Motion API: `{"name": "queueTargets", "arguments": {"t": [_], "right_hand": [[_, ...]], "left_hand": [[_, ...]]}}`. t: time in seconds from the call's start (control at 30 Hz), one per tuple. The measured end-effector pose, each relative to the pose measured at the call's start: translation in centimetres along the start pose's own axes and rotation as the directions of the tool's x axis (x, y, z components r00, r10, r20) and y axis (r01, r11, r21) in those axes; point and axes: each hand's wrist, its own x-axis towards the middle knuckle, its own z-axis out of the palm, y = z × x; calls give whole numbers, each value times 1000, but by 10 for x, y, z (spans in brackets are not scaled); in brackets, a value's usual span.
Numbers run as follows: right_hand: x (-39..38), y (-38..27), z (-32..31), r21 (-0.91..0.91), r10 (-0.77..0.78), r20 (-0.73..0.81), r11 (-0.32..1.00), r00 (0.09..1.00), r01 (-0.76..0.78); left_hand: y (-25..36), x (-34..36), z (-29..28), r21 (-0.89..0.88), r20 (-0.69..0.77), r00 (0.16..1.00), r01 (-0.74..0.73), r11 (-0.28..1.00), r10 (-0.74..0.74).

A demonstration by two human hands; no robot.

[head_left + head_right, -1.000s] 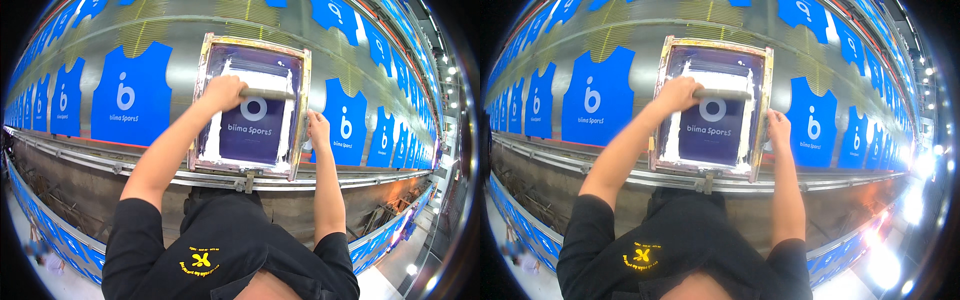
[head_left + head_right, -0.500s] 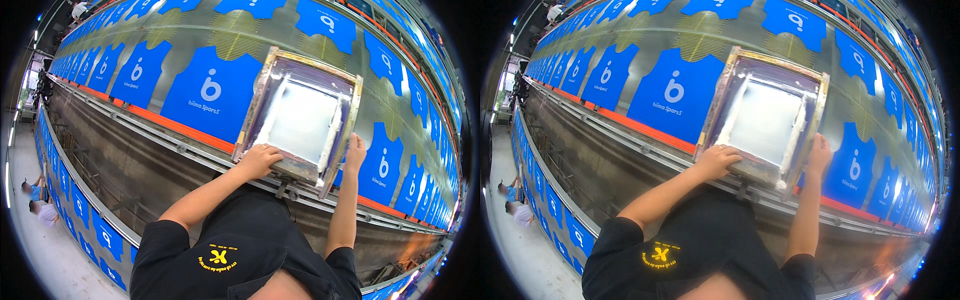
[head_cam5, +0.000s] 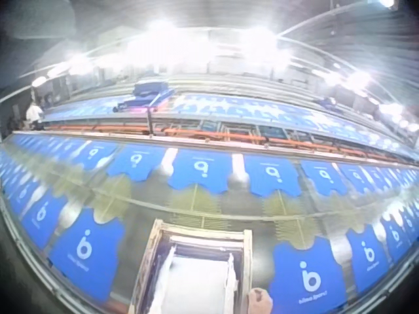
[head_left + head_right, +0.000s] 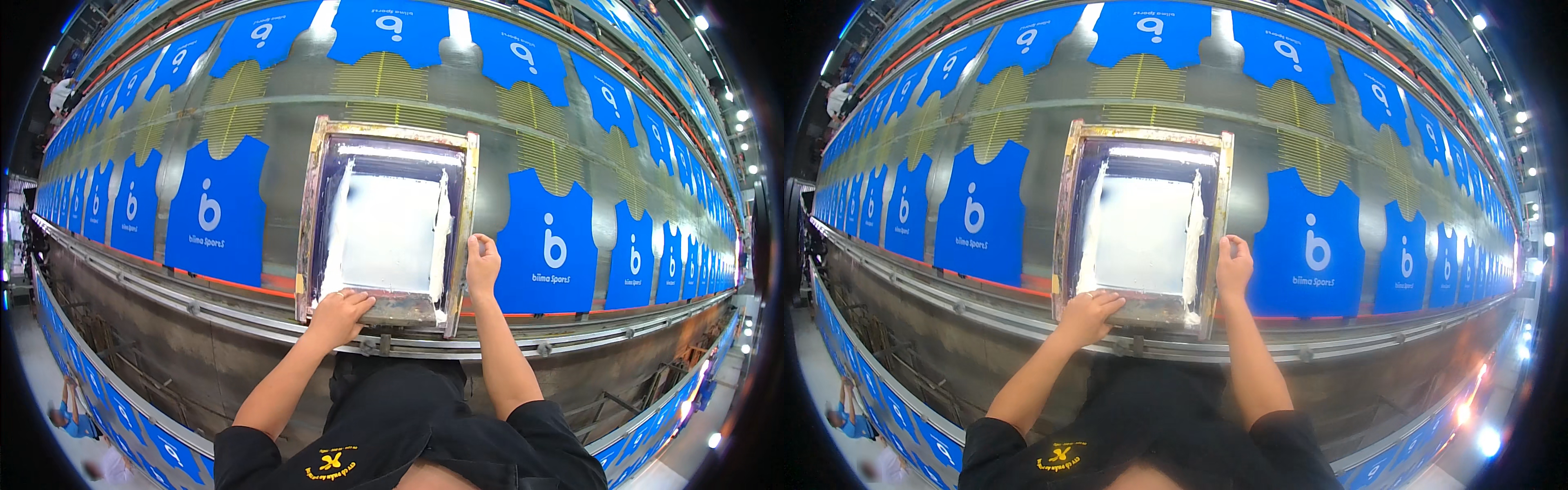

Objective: The person uses a squeegee to pull white ink across a screen-printing frame placed over a blue jersey. The person repeatedly repositions the frame and pulls the squeegee to apply ink to multiple jerseys on a production table.

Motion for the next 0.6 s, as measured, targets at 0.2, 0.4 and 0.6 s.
{"name": "queueTargets", "arguments": {"t": [0.2,0.4,0.6], "right_hand": [[-8,-4,18,-244,-79,-34,967,996,68],[-6,3,19,-186,-63,-35,981,997,55],[-9,-23,15,-161,99,-27,982,995,-103]], "left_hand": [[-34,45,-27,-3,-5,1000,28,1000,-28],[-87,173,-79,109,195,980,11,994,-33],[-126,254,-92,135,145,989,-14,991,-6]]}}
